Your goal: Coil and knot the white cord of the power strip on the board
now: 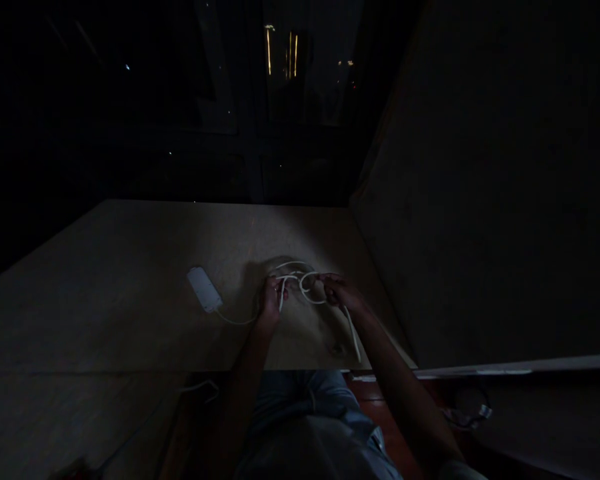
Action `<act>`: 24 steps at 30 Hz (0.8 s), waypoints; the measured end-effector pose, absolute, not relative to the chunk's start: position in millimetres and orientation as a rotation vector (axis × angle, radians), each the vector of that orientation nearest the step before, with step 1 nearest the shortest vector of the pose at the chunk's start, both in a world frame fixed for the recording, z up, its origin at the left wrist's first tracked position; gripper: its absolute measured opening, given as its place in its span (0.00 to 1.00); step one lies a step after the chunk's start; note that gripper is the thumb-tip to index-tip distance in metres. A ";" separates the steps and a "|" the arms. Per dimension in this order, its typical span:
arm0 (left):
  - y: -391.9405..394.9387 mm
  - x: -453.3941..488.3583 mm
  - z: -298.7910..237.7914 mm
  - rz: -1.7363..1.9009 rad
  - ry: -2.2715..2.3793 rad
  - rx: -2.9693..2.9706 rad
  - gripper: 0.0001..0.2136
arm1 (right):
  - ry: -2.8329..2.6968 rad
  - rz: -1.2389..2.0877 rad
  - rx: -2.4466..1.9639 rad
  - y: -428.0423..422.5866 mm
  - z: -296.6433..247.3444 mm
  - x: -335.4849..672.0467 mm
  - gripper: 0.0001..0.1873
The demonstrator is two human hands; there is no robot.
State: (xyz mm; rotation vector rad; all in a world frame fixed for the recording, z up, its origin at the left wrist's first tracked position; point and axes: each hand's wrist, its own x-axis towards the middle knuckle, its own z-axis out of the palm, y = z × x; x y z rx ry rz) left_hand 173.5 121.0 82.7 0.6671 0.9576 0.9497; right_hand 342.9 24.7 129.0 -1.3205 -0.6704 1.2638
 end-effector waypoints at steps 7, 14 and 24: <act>131.5 145.6 100.2 1.009 0.842 0.577 0.09 | -0.602 0.951 -1.506 15.0 138.8 409.4 0.27; 128.8 126.4 107.2 1.029 0.605 0.462 0.04 | -0.657 0.802 -1.709 12.8 113.6 449.0 0.19; 121.0 137.2 110.3 1.001 0.498 0.267 0.09 | -0.735 0.983 -1.603 21.2 59.0 435.4 0.14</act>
